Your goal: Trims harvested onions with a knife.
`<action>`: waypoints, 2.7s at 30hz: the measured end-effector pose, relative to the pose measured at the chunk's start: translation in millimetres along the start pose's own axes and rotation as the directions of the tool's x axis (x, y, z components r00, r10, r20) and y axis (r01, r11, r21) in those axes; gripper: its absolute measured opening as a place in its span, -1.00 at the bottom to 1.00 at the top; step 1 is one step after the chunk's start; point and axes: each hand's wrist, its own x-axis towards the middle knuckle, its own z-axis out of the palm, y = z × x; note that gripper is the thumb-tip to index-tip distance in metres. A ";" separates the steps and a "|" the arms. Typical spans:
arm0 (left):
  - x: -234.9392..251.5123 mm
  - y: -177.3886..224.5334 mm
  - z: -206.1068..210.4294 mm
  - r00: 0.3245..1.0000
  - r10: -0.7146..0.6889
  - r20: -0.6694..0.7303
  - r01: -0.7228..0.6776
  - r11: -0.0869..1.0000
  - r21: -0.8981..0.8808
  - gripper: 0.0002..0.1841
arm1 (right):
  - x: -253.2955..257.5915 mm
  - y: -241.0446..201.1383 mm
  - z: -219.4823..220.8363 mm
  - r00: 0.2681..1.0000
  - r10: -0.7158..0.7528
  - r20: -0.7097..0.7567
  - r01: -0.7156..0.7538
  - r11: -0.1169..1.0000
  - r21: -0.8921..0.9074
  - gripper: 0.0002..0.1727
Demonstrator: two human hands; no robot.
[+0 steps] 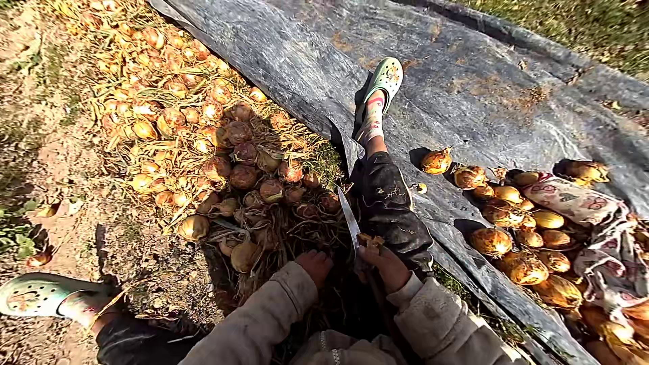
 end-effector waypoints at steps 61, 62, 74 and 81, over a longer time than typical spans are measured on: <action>141.6 11.8 -70.0 0.892 -0.436 -0.121 0.385 0.871 -0.306 -0.40 | -6.9 0.6 -1.2 0.984 -0.081 -0.159 0.113 0.973 0.204 -0.45; 146.6 12.8 -71.8 0.897 -0.432 -0.092 0.395 0.878 -0.271 -0.37 | -5.3 0.7 -1.7 0.989 -0.078 -0.129 0.102 0.976 0.194 -0.46; 84.9 -32.3 -35.9 0.740 -0.570 -0.356 -0.013 0.517 -0.856 -0.62 | 7.5 -4.0 1.8 0.995 -0.080 -0.052 0.088 0.981 0.172 -0.54; 36.6 -2.9 -10.0 0.094 -0.070 -0.993 -0.427 0.898 -0.104 -0.73 | 11.9 -6.0 5.6 0.998 0.039 -0.039 -0.033 0.989 0.145 -0.45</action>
